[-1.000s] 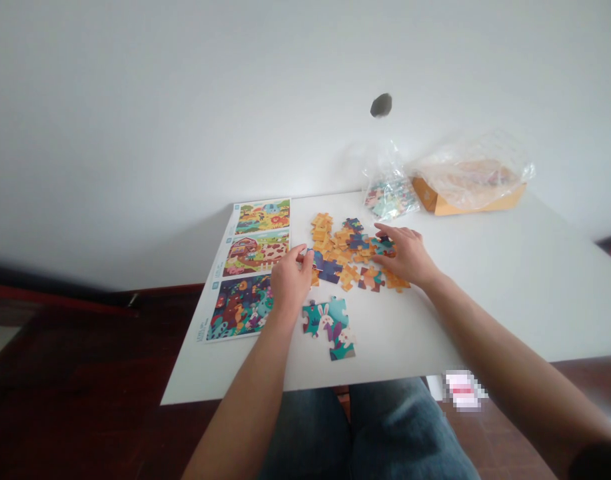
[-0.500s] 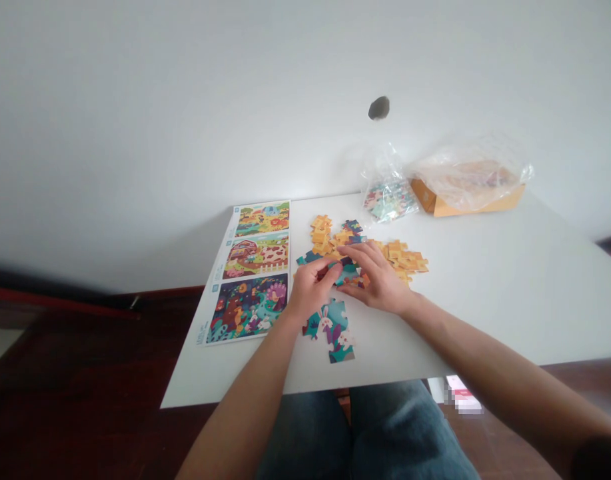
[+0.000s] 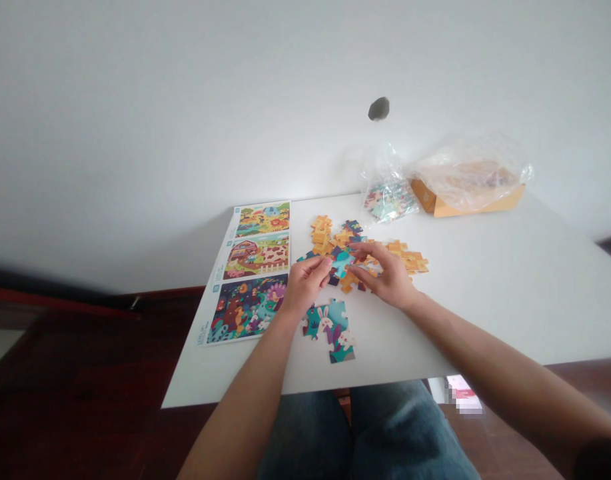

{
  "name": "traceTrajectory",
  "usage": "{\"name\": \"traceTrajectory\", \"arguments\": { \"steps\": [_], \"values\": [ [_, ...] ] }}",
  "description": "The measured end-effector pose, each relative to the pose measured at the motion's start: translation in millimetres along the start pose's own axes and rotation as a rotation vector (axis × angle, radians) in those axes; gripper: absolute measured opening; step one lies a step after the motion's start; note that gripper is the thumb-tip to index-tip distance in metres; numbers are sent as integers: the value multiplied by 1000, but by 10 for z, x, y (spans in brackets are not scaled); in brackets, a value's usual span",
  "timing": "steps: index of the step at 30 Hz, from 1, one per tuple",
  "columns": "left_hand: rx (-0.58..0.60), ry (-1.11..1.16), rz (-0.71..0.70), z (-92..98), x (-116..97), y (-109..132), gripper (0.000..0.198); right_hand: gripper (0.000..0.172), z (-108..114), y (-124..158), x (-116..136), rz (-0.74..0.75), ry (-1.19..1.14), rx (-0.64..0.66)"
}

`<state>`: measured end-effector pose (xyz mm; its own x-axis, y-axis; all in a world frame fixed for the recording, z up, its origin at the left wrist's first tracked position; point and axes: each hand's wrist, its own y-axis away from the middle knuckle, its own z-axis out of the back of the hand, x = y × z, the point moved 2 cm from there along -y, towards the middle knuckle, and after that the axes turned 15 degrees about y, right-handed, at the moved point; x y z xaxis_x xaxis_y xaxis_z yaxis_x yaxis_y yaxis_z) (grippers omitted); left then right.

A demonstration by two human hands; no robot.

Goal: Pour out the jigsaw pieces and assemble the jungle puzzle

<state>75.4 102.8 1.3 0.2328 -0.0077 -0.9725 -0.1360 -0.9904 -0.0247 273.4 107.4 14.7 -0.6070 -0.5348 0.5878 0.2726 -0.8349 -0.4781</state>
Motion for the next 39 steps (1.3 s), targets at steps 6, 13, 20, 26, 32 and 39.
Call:
{"name": "traceTrajectory", "arguments": {
  "steps": [6, 13, 20, 26, 32, 39],
  "values": [
    [67, -55, 13, -45, -52, 35, 43, 30, -4, -7, -31, -96, -17, -28],
    [-128, -66, -52, 34, -31, -28, 38, 39, 91, -99, -230, -112, 359, -127],
    [-390, -467, -216, 194, -26, -43, 37, 66, -27, -151, -455, -143, 563, 132],
    [-402, -637, -210, 232, 5, -50, 38, 52, -37, -182, -415, -127, 537, 130],
    [-452, -671, -233, 229, -2, -55, 27, 46, 24, -182, -327, -42, 468, 18],
    [-281, -555, -268, 115, -1, -36, 32, 46, 44, -143, -132, 196, 266, -10]
  ]
}}
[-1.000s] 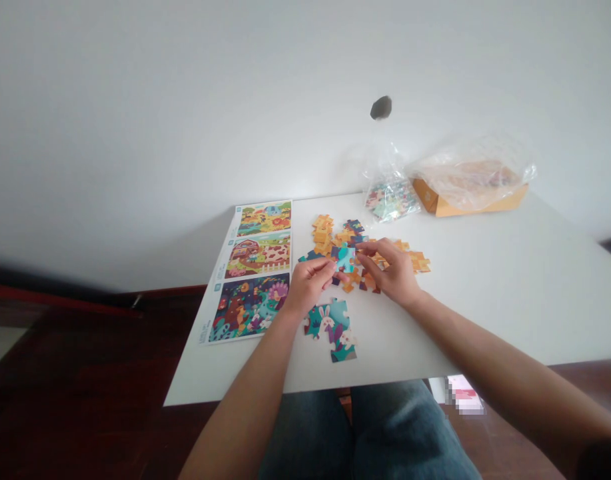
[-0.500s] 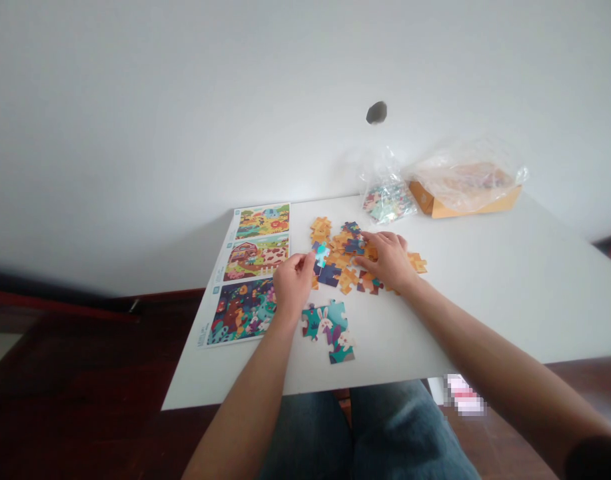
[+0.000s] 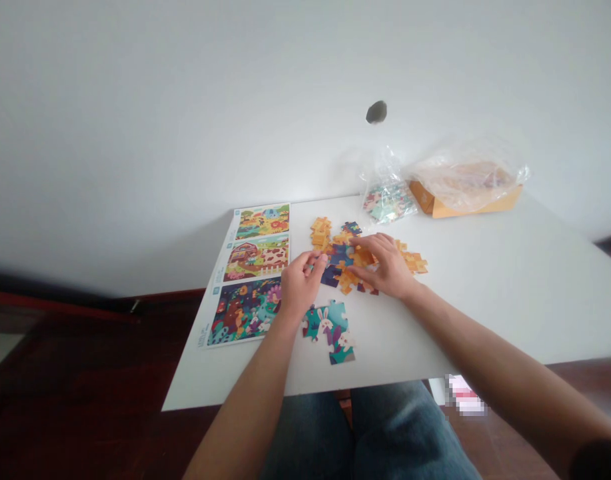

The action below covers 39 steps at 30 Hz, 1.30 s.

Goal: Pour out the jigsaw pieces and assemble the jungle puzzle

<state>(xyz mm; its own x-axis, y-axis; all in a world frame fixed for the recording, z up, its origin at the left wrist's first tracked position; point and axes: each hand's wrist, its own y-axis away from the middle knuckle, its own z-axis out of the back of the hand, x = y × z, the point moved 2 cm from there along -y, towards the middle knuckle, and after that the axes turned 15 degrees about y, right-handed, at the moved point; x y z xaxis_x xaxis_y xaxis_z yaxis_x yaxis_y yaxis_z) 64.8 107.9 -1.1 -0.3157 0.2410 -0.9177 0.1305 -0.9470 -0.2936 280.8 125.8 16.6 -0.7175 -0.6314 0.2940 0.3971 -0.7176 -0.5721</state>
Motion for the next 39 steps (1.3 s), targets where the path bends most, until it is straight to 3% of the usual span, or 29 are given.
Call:
{"name": "traceTrajectory", "arguments": {
  "steps": [4, 8, 13, 16, 19, 23, 26, 32, 35, 39],
  "values": [
    [88, -58, 9, -44, 9, 37, 31, 50, -83, 24, 45, 62, -25, 92],
    [-18, -59, 31, 1, 77, 20, 31, 47, -163, 70, -56, -3, 73, 172],
    [-110, -124, 41, 64, 113, -20, 34, 25, -74, -63, -315, -139, 173, 140],
    [-110, -159, 14, 75, 95, -25, 35, 42, -71, -351, -482, -114, 321, 208],
    [-107, -173, 9, 80, 92, -27, 33, 66, -205, -669, -588, 48, 423, 410],
    [-104, -134, 53, 85, 120, -38, 32, 63, -364, -905, -659, 63, 490, 600],
    [-109, -128, 45, 86, 132, -41, 31, 63, -302, -902, -631, 25, 474, 515],
    [-118, -127, 55, 72, 168, -29, 34, 61, 88, -474, -299, -45, 257, 86],
    [-96, -129, 43, 56, 166, -27, 34, 54, 126, -200, -167, -10, 114, 41],
    [-69, -153, -1, 49, 139, -33, 34, 49, 32, -34, -257, -73, 26, 22]
  ]
}}
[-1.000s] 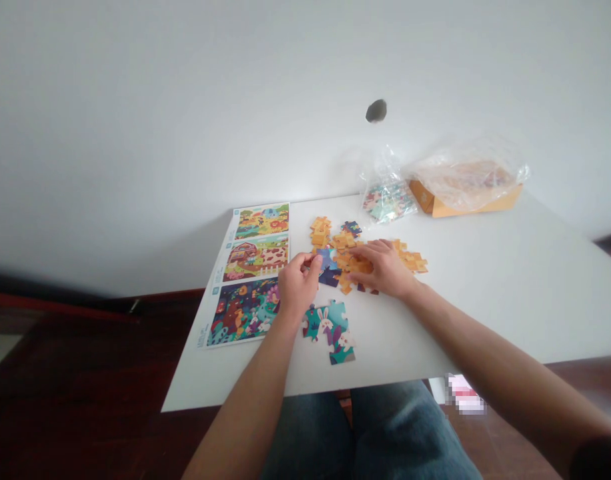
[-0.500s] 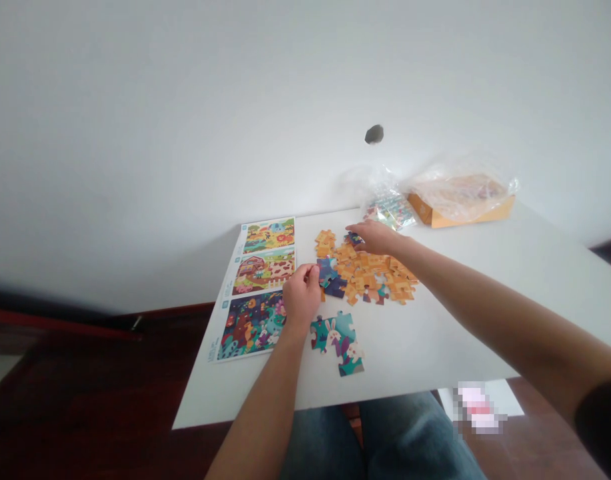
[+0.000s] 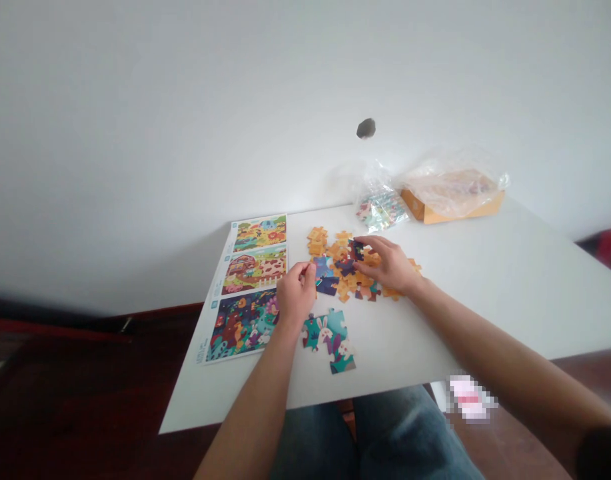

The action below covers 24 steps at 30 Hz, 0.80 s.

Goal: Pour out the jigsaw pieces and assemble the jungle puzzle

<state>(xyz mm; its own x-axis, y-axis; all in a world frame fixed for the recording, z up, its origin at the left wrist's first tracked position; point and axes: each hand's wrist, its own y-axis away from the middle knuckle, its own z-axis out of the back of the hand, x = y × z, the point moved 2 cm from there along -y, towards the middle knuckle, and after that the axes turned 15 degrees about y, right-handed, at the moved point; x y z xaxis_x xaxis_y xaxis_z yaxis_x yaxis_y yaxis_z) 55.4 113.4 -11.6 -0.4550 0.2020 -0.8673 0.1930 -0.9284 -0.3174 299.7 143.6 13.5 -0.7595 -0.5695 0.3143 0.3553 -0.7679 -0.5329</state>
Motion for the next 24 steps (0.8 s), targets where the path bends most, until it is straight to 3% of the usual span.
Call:
{"name": "traceTrajectory", "arguments": {
  "steps": [4, 7, 11, 14, 20, 24],
  "values": [
    [13, -11, -25, 10, -17, -12, 34, 47, 10, -33, -144, 66, -36, -13],
    [37, 10, -63, -2, -29, -18, 33, 46, 107, -62, -185, 148, -51, 70],
    [93, 62, -90, -40, -62, -11, 32, 47, 205, -67, -154, 222, -65, 189],
    [127, 89, -103, -56, -90, 3, 30, 47, 194, -45, -76, 235, -94, 184],
    [146, 100, -102, -53, -116, 19, 30, 56, 48, 24, 99, 170, -208, 61],
    [205, 127, -103, -68, -164, 44, 29, 50, -106, 55, 100, -100, -320, 21]
  ]
}}
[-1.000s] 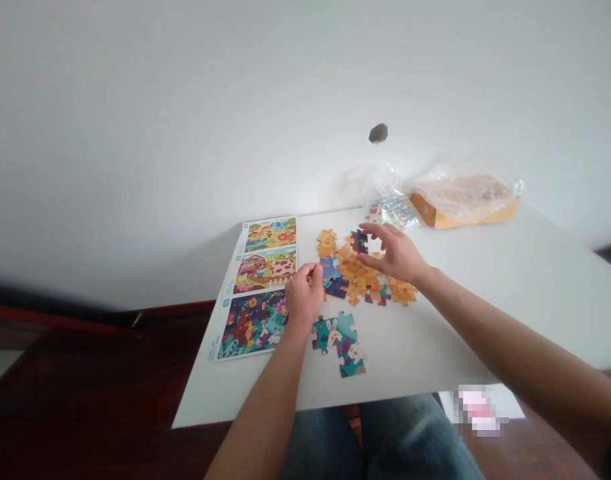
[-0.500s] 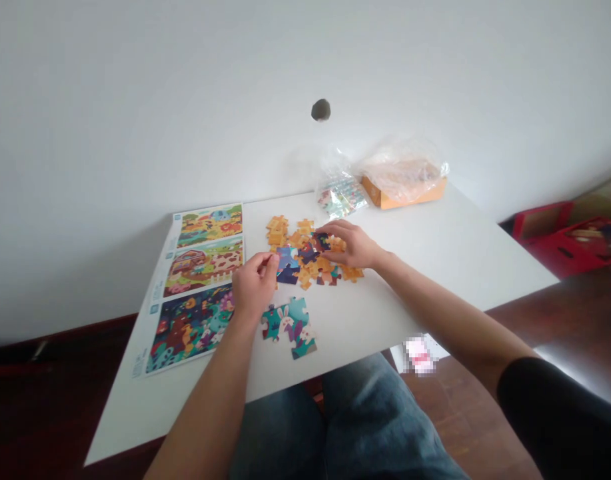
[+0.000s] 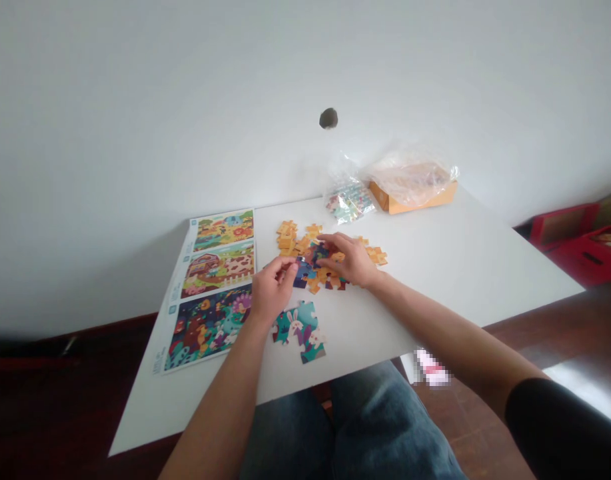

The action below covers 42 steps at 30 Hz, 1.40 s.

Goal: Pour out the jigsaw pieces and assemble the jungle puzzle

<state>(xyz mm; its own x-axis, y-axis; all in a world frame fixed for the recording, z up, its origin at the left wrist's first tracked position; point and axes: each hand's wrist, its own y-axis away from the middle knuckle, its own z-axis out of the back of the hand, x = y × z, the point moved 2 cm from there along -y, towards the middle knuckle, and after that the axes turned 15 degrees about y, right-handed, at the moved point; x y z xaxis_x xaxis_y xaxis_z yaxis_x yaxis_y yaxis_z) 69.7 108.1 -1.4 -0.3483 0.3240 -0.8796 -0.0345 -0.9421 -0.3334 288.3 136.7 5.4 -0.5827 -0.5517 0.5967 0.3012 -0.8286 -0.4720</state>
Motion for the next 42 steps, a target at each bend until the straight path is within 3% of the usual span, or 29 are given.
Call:
{"name": "traceTrajectory", "arguments": {
  "steps": [5, 12, 16, 25, 32, 34, 39, 40, 42],
  "values": [
    [26, 60, 18, -26, -13, 20, 28, 43, -133, -3, -88, -379, -460, 93],
    [-28, 167, 65, -17, 39, 13, 29, 48, -45, -6, 66, -540, -666, 140],
    [-70, 251, 104, -11, 63, -3, 29, 49, -55, 7, 71, -525, -642, 130],
    [-114, 460, 207, 6, 45, -6, 30, 49, -26, 9, -84, -442, -360, -57],
    [-227, 576, 249, 51, 101, -37, 31, 44, 171, -35, -202, -556, -291, -261],
    [-173, 672, 319, 41, 76, -28, 32, 41, 148, -29, -207, -560, -259, -237],
    [287, 803, 513, -97, -88, 55, 37, 39, -88, 28, -75, -378, -265, 46],
    [316, 791, 526, -116, -103, 65, 37, 39, -112, 37, -38, -320, -245, 108],
    [265, 757, 523, -128, -92, 59, 38, 38, -92, 43, 18, -198, -141, 190]
  ]
}}
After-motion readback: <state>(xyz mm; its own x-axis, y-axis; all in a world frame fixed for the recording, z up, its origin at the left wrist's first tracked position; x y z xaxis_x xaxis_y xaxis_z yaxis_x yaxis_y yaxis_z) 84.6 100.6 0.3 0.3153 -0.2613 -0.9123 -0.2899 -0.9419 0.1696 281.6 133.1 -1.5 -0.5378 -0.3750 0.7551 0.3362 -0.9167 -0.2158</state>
